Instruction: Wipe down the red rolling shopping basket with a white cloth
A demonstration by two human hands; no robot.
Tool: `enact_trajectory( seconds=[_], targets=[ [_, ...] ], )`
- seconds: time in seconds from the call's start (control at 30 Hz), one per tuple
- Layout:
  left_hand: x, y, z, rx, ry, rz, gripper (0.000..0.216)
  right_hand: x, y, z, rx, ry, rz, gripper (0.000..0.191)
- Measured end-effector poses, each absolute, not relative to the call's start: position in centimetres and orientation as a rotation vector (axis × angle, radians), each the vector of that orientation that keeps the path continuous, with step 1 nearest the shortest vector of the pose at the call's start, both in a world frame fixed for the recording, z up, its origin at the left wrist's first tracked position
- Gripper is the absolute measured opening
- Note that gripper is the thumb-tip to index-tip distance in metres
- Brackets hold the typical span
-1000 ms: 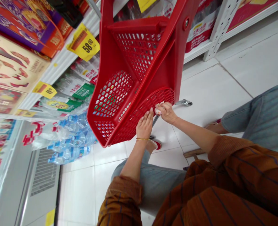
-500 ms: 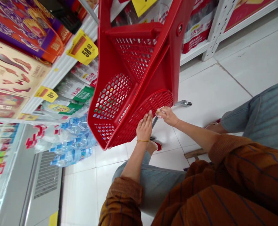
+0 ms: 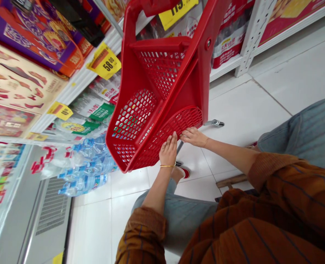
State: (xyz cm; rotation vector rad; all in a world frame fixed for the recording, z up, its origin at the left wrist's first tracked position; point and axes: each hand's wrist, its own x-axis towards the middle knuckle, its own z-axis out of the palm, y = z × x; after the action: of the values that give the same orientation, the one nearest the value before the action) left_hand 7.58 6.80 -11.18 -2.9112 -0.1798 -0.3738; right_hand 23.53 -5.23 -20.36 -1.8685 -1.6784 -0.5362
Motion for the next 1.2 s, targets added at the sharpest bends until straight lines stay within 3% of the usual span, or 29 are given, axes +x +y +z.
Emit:
enact_trajectory(
  seconds=[0.2,0.47,0.63,0.97,1.07,1.2],
  targets=[
    [7.6,6.9,-10.6,-2.95,-0.181,-0.418,0.06,23.4,-5.0,-19.9,-1.804,-1.584,-0.814,0.017],
    [8.0,6.9,-9.2,-2.956,-0.224,-0.564,0.062,24.4,-4.7,-17.4,-1.748,-1.455,-0.527,0.022],
    [8.1,6.8,-9.0,-2.943,-0.213,-0.586,0.062,24.8,-5.2,-16.5,-1.723,-1.365,-0.616,0.016],
    [8.1,6.9,-9.3,-2.903,-0.189,-0.617,0.06,24.6,-2.8,-19.2,-1.706,-1.43,-0.73,0.041],
    [8.1,6.9,-9.3,-2.917,-0.205,-0.608,0.06,25.4,-2.5,-19.4,-1.725,-1.48,-0.653,0.034],
    [8.0,6.8,-9.4,-2.972,-0.235,-0.598,0.062,25.2,-3.5,-18.2,-1.656,-1.478,-0.534,0.047]
  ],
)
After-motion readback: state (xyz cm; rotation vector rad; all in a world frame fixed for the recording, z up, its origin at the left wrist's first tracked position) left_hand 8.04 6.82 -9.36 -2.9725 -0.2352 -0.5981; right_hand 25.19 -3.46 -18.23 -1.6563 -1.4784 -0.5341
